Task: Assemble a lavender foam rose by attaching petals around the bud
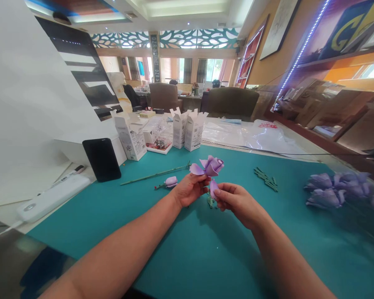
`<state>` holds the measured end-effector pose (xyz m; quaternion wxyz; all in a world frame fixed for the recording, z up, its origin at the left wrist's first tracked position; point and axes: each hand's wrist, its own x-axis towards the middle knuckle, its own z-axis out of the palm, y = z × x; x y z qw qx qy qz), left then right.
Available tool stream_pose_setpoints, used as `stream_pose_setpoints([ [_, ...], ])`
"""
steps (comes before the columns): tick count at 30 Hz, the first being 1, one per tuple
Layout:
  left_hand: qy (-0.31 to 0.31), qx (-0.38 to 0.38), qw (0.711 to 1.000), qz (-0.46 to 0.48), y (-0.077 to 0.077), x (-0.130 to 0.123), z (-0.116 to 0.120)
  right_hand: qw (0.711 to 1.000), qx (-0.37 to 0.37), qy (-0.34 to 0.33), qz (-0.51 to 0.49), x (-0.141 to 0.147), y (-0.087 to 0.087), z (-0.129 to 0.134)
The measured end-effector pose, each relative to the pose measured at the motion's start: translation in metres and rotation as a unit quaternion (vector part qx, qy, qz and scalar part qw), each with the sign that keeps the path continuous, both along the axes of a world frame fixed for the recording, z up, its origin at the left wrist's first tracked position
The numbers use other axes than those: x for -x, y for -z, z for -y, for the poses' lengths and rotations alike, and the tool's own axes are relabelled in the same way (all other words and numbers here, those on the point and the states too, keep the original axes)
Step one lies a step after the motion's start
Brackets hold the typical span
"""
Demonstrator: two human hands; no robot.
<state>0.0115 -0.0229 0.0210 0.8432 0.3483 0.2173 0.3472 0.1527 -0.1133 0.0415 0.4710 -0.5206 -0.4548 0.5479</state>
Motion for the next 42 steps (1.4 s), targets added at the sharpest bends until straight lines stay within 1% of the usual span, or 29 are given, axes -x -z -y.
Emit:
stream_pose_setpoints([
  [9, 0.025, -0.031, 0.999, 0.004, 0.0022, -0.0002, 0.0006, 1.0, -0.003, -0.007, -0.018, 0.0019, 0.0009, -0.0004],
  [23, 0.026, -0.055, 0.998, 0.0, 0.0029, -0.001, 0.0009, 0.999, -0.001, -0.004, -0.042, 0.001, 0.003, -0.0013],
  [36, 0.021, -0.087, 0.996, 0.003, 0.0007, -0.0021, 0.0033, 0.999, 0.002, 0.002, -0.038, -0.001, 0.0039, -0.002],
  [42, 0.026, -0.09, 0.996, 0.004, 0.0024, -0.0021, 0.0026, 0.999, 0.007, 0.002, -0.047, -0.0026, 0.0045, -0.0027],
])
